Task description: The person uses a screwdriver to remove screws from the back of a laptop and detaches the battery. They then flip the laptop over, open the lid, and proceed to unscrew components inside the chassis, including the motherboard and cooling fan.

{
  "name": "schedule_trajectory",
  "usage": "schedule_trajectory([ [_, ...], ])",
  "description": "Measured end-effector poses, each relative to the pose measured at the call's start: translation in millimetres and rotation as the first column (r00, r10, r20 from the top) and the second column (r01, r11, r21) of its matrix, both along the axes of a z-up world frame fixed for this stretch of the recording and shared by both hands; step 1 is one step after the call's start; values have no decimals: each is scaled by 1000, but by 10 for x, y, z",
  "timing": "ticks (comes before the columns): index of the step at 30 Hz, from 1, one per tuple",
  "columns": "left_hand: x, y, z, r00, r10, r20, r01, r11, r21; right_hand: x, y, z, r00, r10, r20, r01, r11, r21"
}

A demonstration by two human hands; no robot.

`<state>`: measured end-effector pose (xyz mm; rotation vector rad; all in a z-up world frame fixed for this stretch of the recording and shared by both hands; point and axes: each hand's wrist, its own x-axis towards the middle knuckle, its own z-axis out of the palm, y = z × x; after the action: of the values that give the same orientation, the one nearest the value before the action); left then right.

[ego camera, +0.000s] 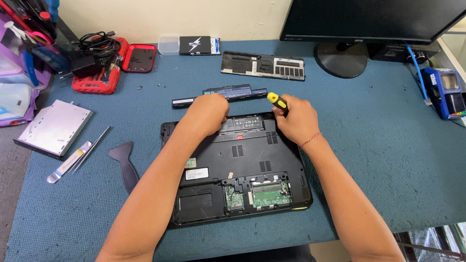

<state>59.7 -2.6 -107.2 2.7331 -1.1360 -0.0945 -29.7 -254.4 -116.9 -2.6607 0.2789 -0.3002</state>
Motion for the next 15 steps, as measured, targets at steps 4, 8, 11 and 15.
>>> schedule_trajectory([
  [4, -14, 0, 39, 1000, 1, 3, -1, 1000, -7, -19, -4, 46, 1000, 2, 15, -2, 1000, -10],
  [8, -17, -5, 24, 1000, -4, 19, 4, 1000, -8, -74, 4, 102, 1000, -9, -7, 9, 999, 42],
  [11, -12, 7, 24, 1000, -1, 7, 1, 1000, 0, -43, -45, 8, 1000, 10, 11, -11, 997, 82],
  [15, -35, 13, 3, 1000, 7, 14, -8, 1000, 7, -7, -43, -70, 999, 12, 52, -17, 995, 100],
])
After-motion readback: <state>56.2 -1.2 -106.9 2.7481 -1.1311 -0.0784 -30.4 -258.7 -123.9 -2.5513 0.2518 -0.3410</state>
